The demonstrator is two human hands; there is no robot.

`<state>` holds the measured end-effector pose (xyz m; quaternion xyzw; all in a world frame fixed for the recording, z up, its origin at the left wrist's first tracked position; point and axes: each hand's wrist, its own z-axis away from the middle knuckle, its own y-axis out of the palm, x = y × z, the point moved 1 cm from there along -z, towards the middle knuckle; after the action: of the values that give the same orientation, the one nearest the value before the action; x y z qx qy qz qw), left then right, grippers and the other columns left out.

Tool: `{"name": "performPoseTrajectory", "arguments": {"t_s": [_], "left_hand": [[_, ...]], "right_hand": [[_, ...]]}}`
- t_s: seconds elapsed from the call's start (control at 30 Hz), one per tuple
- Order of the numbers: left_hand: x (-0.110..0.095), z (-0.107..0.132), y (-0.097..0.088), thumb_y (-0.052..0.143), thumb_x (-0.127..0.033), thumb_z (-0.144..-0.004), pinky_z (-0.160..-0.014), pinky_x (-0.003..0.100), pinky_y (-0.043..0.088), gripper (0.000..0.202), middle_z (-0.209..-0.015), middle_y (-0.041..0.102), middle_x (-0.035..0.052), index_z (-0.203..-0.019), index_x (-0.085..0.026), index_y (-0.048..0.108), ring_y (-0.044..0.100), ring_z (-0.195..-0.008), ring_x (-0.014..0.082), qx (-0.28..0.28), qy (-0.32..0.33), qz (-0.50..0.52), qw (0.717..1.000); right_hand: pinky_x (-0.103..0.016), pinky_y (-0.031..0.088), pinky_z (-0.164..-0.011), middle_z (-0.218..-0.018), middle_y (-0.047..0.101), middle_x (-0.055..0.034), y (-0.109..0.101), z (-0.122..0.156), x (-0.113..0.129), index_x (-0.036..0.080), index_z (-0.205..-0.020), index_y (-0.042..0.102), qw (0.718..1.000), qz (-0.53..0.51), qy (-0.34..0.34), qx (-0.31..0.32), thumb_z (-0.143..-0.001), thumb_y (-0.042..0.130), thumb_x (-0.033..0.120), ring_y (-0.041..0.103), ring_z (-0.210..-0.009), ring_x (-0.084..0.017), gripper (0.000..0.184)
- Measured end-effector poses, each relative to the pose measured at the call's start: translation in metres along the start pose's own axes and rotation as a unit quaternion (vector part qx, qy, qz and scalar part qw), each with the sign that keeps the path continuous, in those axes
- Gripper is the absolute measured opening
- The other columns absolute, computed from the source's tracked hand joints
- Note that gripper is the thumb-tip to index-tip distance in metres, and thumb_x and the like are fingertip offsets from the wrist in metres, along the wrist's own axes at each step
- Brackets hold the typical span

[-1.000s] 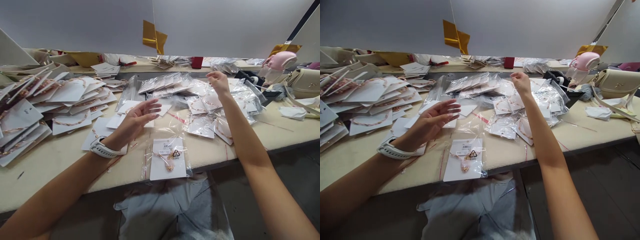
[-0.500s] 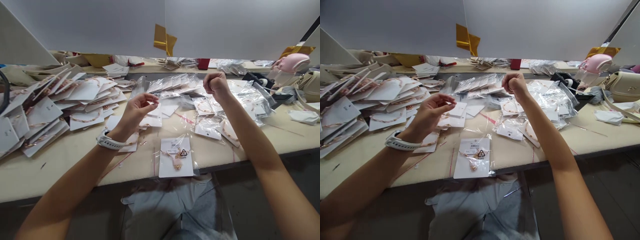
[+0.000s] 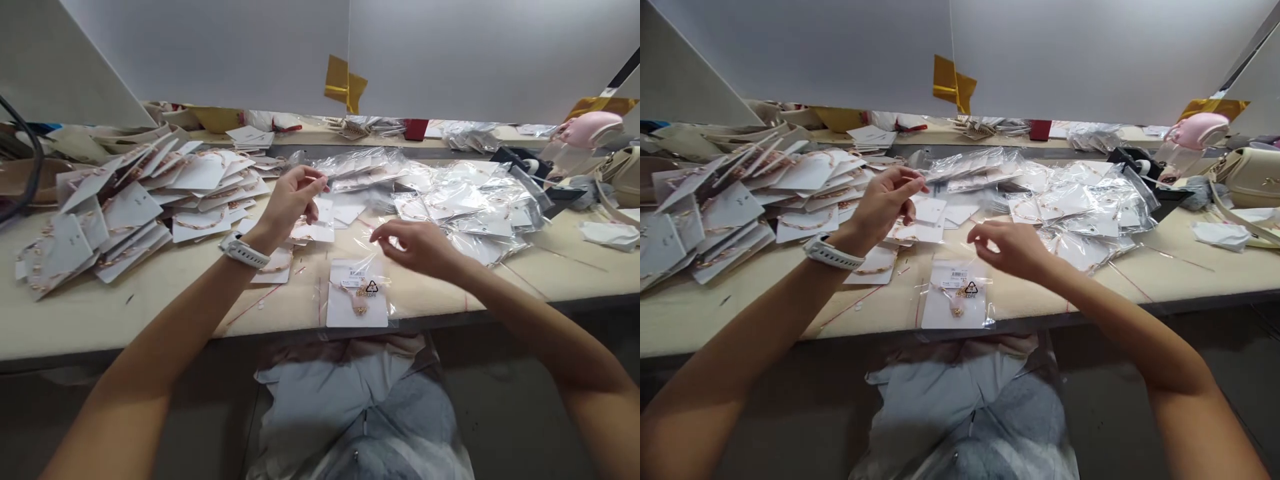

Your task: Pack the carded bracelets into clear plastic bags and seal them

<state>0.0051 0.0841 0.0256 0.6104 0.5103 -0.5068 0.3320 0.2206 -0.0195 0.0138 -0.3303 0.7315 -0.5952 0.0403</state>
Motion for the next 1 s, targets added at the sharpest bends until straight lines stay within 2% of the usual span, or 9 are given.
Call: {"name": "performPoseTrajectory", "arguments": {"t_s": [0.07, 0.13, 0.27, 0.37, 0.5, 0.6, 0.73, 0.87, 1.0], "left_hand": [[0.002, -0.003, 0.003, 0.055, -0.013, -0.089, -0.029, 0.015, 0.033, 0.007, -0.076, 0.062, -0.002, -0.084, -0.017, 0.053, 0.045, -0.034, 0.0016, -0.005, -0.036, -0.024, 0.999], [0.004, -0.005, 0.006, 0.055, -0.012, -0.089, -0.03, 0.014, 0.034, 0.009, -0.077, 0.062, -0.0013, -0.082, -0.016, 0.051, 0.045, -0.034, 0.0008, -0.005, -0.075, -0.047, 0.996], [0.005, -0.008, 0.01, 0.052, -0.016, -0.092, -0.039, 0.015, 0.045, 0.011, -0.083, 0.064, 0.0017, -0.082, -0.017, 0.046, 0.053, -0.04, 0.0031, 0.005, -0.129, -0.058, 0.99], [0.004, -0.007, 0.011, 0.05, -0.021, -0.094, -0.047, 0.019, 0.052, 0.01, -0.09, 0.065, 0.0035, -0.087, -0.019, 0.043, 0.061, -0.049, 0.0071, 0.017, -0.146, -0.046, 0.988], [0.005, -0.004, 0.008, 0.051, -0.025, -0.095, -0.048, 0.019, 0.053, 0.009, -0.094, 0.066, 0.0043, -0.093, -0.02, 0.043, 0.063, -0.05, 0.0078, 0.047, -0.14, -0.026, 0.989], [0.008, -0.001, 0.004, 0.05, -0.027, -0.095, -0.042, 0.018, 0.049, 0.01, -0.09, 0.066, 0.0034, -0.097, -0.021, 0.042, 0.059, -0.045, 0.0063, 0.05, -0.114, -0.001, 0.992], [0.011, 0.002, 0.0, 0.046, -0.029, -0.097, -0.042, 0.017, 0.048, 0.011, -0.085, 0.065, 0.0011, -0.098, -0.022, 0.039, 0.06, -0.046, 0.0069, 0.052, -0.085, 0.052, 0.994], [0.012, 0.006, -0.005, 0.045, -0.033, -0.097, -0.048, 0.02, 0.054, 0.013, -0.085, 0.066, 0.0009, -0.098, -0.023, 0.036, 0.063, -0.049, 0.0093, 0.071, -0.056, 0.065, 0.994], [0.012, 0.014, -0.009, 0.046, -0.04, -0.096, -0.06, 0.026, 0.06, 0.02, -0.096, 0.07, 0.005, -0.101, -0.024, 0.034, 0.071, -0.063, 0.0155, 0.1, -0.078, 0.056, 0.99]], "right_hand": [[-0.036, 0.05, -0.085, -0.112, 0.069, -0.0081, 0.022, 0.0, 0.013, 0.018, -0.112, 0.067, 0.996, 0.042, -0.07, 0.031, -0.094, 0.044, 0.028, 0.063, -0.102, -0.022, 0.031], [-0.041, 0.044, -0.103, -0.132, 0.059, -0.0101, 0.045, 0.001, 0.018, 0.016, -0.129, 0.058, 0.984, 0.05, -0.126, 0.112, -0.098, 0.041, 0.034, 0.054, -0.123, -0.025, 0.04], [-0.047, 0.023, -0.12, -0.154, 0.031, -0.012, 0.068, 0.005, 0.012, 0.01, -0.149, 0.034, 0.974, 0.023, -0.106, 0.2, -0.102, 0.025, 0.039, 0.025, -0.145, -0.027, 0.055], [-0.049, 0.021, -0.12, -0.155, 0.031, -0.0104, 0.063, 0.009, 0.006, 0.015, -0.149, 0.033, 0.981, -0.025, -0.086, 0.174, -0.101, 0.024, 0.044, 0.024, -0.145, -0.025, 0.056], [-0.049, 0.03, -0.115, -0.145, 0.044, -0.013, 0.04, 0.006, -0.01, 0.017, -0.139, 0.044, 0.997, -0.075, 0.023, -0.001, -0.096, 0.039, 0.043, 0.036, -0.137, -0.026, 0.05], [-0.05, 0.037, -0.109, -0.135, 0.05, -0.0174, 0.022, -0.003, -0.029, 0.013, -0.134, 0.047, 0.973, -0.13, 0.164, -0.103, -0.087, 0.054, 0.037, 0.046, -0.127, -0.03, 0.053], [-0.04, 0.053, -0.087, -0.129, 0.054, -0.0159, 0.009, -0.016, -0.042, 0.014, -0.135, 0.047, 0.915, -0.259, 0.301, -0.07, -0.083, 0.063, 0.037, 0.059, -0.101, -0.024, 0.059], [-0.023, 0.044, -0.049, -0.101, 0.065, -0.0086, 0.01, -0.025, -0.038, 0.016, -0.116, 0.063, 0.889, -0.356, 0.286, 0.019, -0.083, 0.065, 0.037, 0.049, -0.054, -0.007, 0.038], [-0.019, 0.039, -0.04, -0.107, 0.067, -0.0067, 0.012, -0.025, -0.034, 0.018, -0.099, 0.069, 0.879, -0.413, 0.24, -0.002, -0.079, 0.07, 0.038, 0.043, -0.045, -0.001, 0.028]]}}
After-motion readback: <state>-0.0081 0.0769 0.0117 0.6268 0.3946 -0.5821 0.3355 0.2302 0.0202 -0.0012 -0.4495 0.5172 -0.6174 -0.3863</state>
